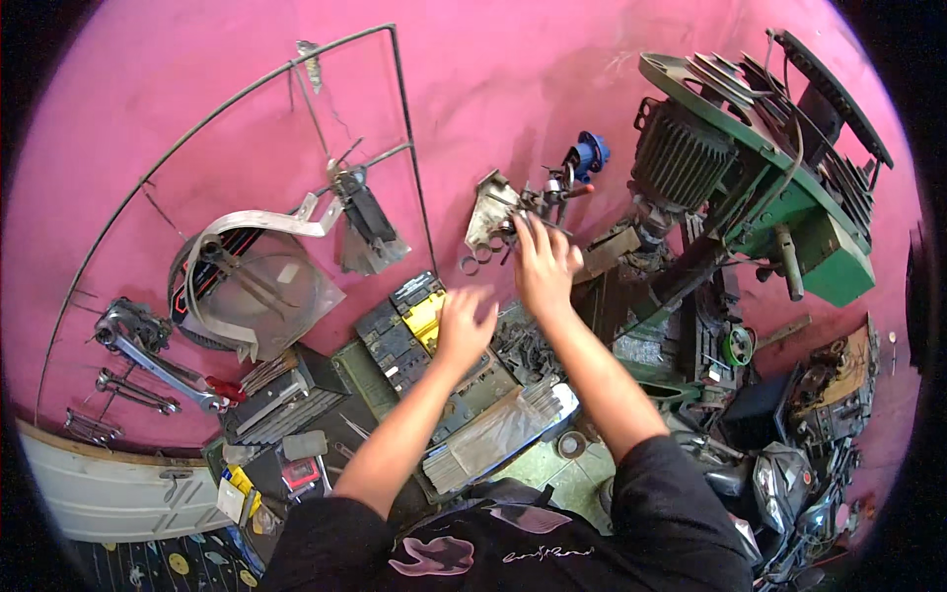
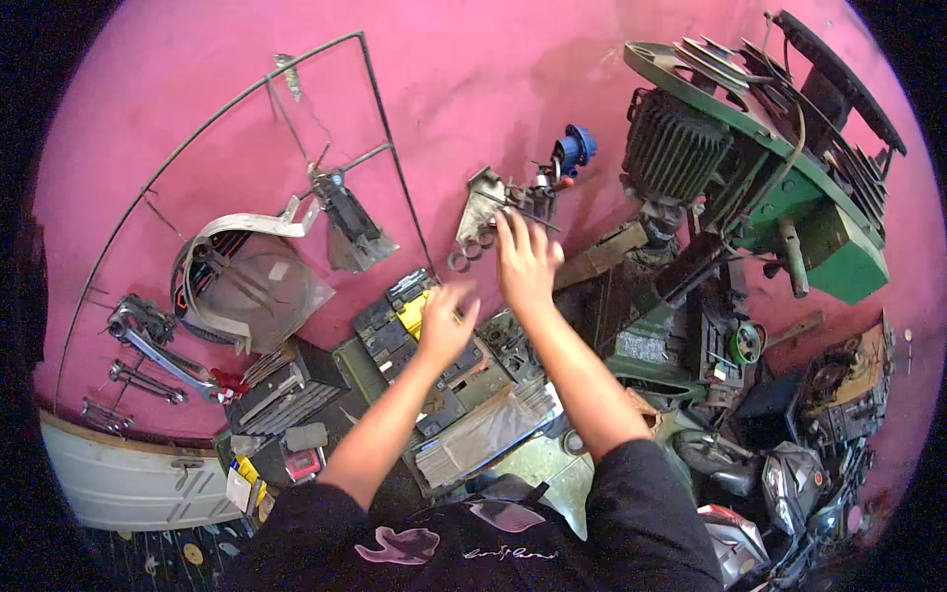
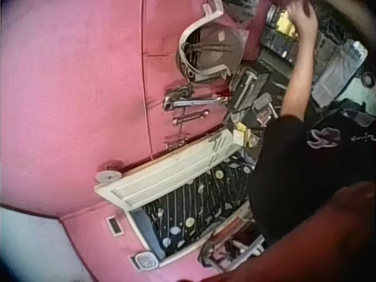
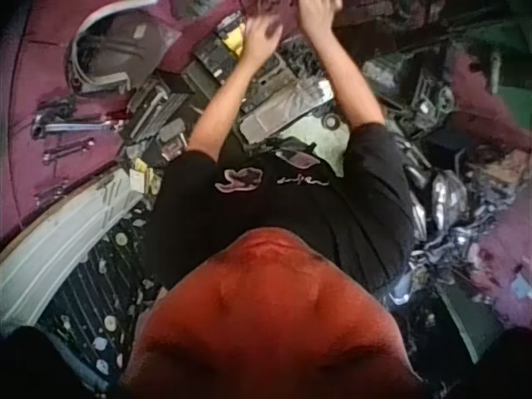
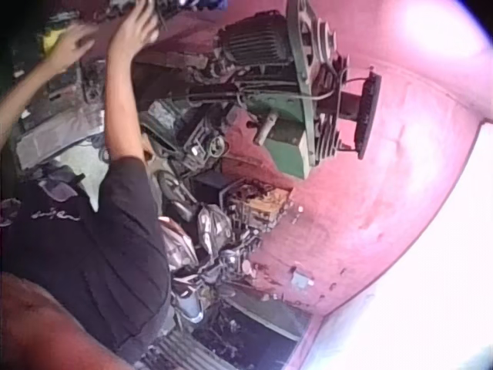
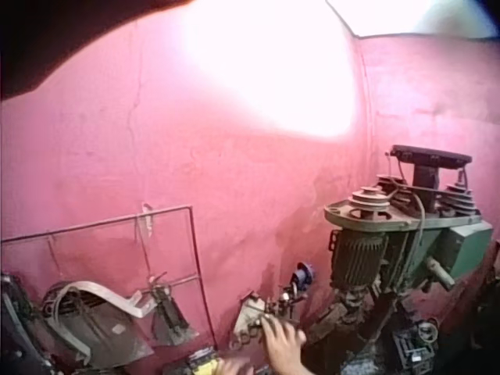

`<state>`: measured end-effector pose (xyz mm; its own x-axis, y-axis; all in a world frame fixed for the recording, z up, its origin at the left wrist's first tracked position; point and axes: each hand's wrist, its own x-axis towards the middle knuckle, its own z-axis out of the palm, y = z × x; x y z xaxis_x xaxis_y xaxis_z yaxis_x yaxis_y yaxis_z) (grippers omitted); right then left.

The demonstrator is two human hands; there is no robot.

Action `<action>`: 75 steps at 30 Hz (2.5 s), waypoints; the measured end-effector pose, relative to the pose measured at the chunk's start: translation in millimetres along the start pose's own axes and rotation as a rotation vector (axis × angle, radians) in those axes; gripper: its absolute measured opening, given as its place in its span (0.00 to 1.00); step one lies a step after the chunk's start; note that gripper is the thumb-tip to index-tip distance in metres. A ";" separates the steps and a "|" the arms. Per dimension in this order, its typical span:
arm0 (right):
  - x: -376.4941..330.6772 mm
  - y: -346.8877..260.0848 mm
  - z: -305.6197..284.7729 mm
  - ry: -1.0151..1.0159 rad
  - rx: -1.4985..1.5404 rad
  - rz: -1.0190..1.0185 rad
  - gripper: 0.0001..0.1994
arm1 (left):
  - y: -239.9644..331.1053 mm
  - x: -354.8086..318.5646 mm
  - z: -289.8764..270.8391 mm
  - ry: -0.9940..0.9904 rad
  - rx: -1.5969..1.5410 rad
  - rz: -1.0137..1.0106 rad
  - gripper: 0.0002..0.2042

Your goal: The person organizes various hand tools on a workbench and a wall-mounted rack. They pick up wrenches, sockets, and other metal tools, wipe them with a cloth, and hang them on hooks or place them in designated spots. The person also handles a digital caliper and a small box, arranging them neatly on the table.

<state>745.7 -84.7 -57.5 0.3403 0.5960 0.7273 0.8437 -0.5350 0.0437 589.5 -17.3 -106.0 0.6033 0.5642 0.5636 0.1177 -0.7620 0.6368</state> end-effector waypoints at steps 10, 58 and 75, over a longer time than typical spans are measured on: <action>-281.7 -105.8 -115.4 -0.895 1.177 -0.294 0.11 | -20.4 -375.5 -191.7 -0.025 0.406 -0.572 0.07; -419.5 -344.8 -81.4 -1.461 -0.053 -0.694 0.23 | -87.1 -597.4 -459.0 -0.598 0.613 -1.043 0.27; -416.3 -357.6 -67.7 -1.512 -0.088 -0.810 0.13 | -180.9 -592.5 -495.0 -0.235 0.791 -0.717 0.26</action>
<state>274.2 -182.1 -329.5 -0.0254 0.6749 -0.7375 0.9790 0.1662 0.1184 -179.7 -56.4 -294.7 0.3177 0.9478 0.0281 0.9249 -0.3163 0.2108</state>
